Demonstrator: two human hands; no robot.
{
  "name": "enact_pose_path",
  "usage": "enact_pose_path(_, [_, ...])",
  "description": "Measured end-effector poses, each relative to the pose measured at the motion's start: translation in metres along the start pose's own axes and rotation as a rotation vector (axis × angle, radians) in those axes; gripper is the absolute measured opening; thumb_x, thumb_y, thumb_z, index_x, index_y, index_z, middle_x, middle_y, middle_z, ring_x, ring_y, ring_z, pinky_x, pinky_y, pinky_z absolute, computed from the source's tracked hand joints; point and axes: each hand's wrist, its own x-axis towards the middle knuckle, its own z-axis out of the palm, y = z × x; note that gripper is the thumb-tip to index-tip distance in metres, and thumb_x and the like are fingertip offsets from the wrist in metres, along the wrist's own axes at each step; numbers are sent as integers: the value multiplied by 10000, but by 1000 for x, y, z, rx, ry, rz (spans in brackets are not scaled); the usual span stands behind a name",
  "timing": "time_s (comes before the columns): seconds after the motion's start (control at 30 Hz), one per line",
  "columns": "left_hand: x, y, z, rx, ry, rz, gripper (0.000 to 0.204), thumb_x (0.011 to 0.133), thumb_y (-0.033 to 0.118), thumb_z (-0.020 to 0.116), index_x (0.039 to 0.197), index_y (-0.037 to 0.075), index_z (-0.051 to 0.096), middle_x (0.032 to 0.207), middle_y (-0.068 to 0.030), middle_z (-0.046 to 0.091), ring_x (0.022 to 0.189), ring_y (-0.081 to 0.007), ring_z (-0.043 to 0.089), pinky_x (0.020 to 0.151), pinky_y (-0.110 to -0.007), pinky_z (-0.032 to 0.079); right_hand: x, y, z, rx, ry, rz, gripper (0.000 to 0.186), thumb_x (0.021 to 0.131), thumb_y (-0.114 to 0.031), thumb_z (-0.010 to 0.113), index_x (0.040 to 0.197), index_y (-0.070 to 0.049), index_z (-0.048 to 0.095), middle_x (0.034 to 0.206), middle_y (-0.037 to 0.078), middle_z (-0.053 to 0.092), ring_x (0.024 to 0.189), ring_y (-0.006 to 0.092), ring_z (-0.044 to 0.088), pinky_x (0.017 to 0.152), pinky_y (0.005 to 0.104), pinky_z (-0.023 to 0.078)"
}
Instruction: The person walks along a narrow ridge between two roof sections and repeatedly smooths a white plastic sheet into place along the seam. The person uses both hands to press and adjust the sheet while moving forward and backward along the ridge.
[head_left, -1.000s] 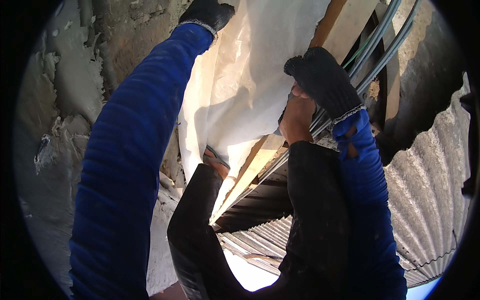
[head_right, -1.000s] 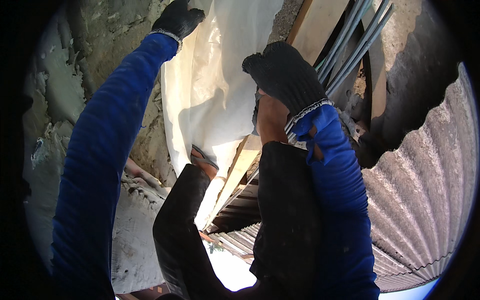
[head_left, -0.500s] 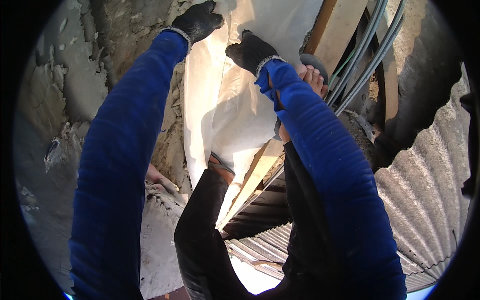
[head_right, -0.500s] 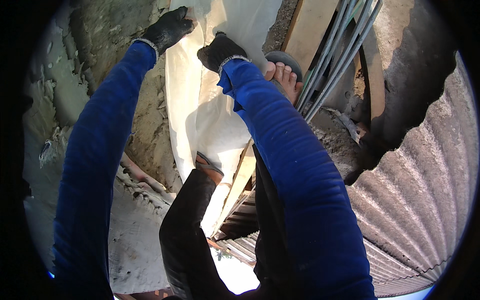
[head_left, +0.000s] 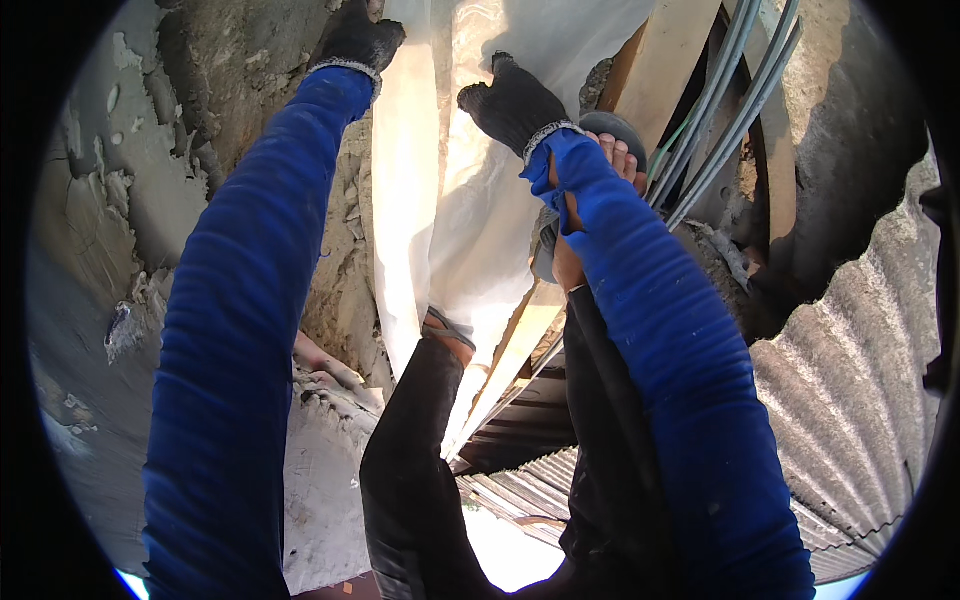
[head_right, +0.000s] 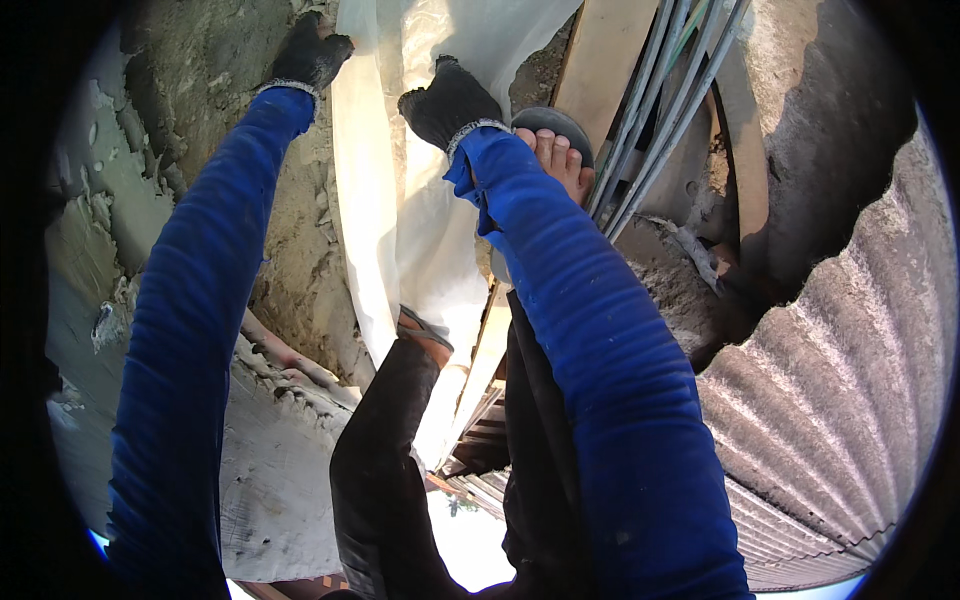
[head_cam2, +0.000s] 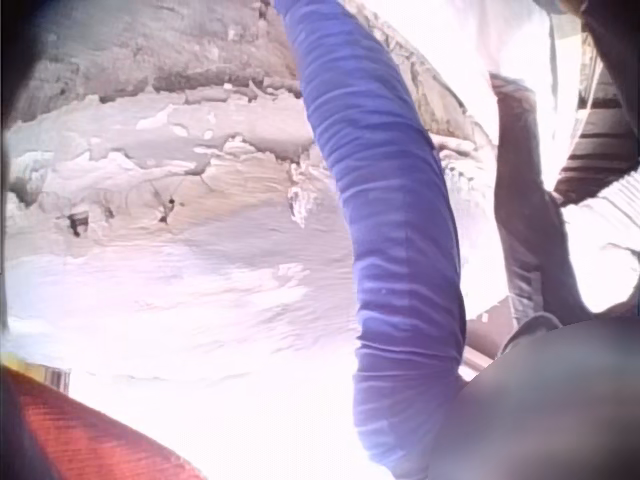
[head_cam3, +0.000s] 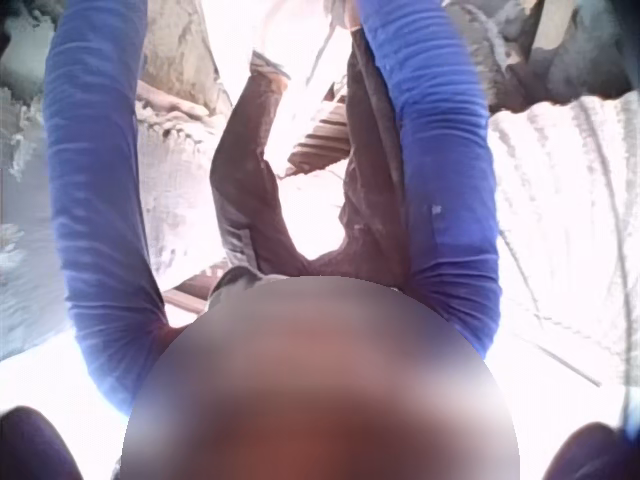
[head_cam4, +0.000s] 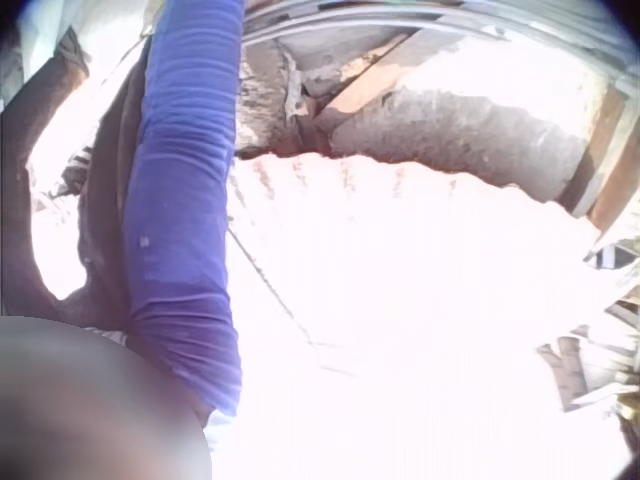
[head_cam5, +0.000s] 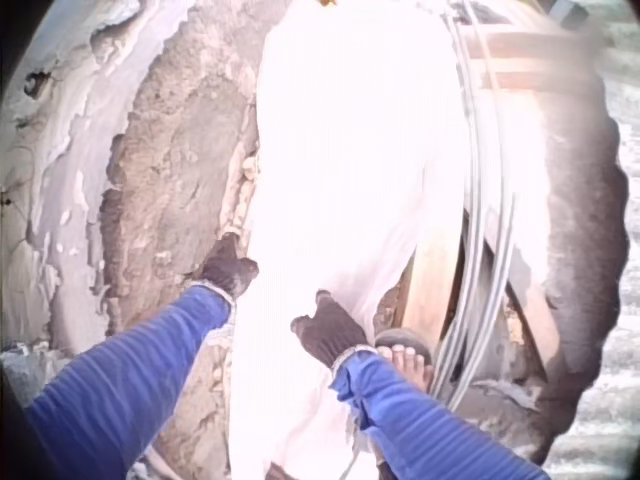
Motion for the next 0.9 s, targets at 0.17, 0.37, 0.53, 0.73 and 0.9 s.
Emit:
enact_pose_path(0.17, [24, 19, -6, -12, -61, 68, 560, 775, 199, 636, 1272, -21, 498, 1258, -273, 559, 1214, -385, 519, 1022, -403, 411, 18, 2, -8, 38, -59, 46, 465, 813, -327, 638, 1074, 49, 557, 921, 275, 652, 898, 386, 653, 799, 425, 513])
enact_pose_path(0.37, [50, 26, 6, -19, -168, 166, 599, 777, 184, 622, 1321, -17, 475, 1288, -269, 545, 1236, -387, 502, 1041, -401, 398, 29, -5, -26, 93, -234, 168, 467, 800, -319, 641, 1086, 39, 552, 939, 263, 657, 914, 371, 655, 801, 416, 509])
enact_pose_path(0.53, [86, 19, 14, -109, -542, 378, 484, 755, 105, 718, 1204, 16, 561, 1151, -201, 648, 1045, -326, 642, 883, -408, 509, 34, -10, -35, 197, -307, 337, 477, 795, -322, 638, 1099, 33, 545, 956, 259, 660, 948, 375, 650, 840, 416, 498])
enact_pose_path(0.73, [104, 30, 14, -68, -541, 188, 504, 754, 59, 701, 1230, 34, 540, 1161, -182, 634, 1065, -313, 625, 880, -387, 505, 33, -17, -62, 254, -498, 339, 667, 779, -304, 612, 1313, 68, 468, 1173, 311, 599, 1106, 399, 597, 939, 433, 468])
enact_pose_path(0.9, [115, 41, 4, -72, -522, 170, 542, 757, 74, 703, 1262, 28, 511, 1210, -189, 602, 1116, -320, 592, 908, -388, 489, 31, -26, -70, 248, -526, 319, 719, 784, -298, 571, 1375, 78, 407, 1242, 318, 560, 1165, 409, 558, 989, 436, 438])
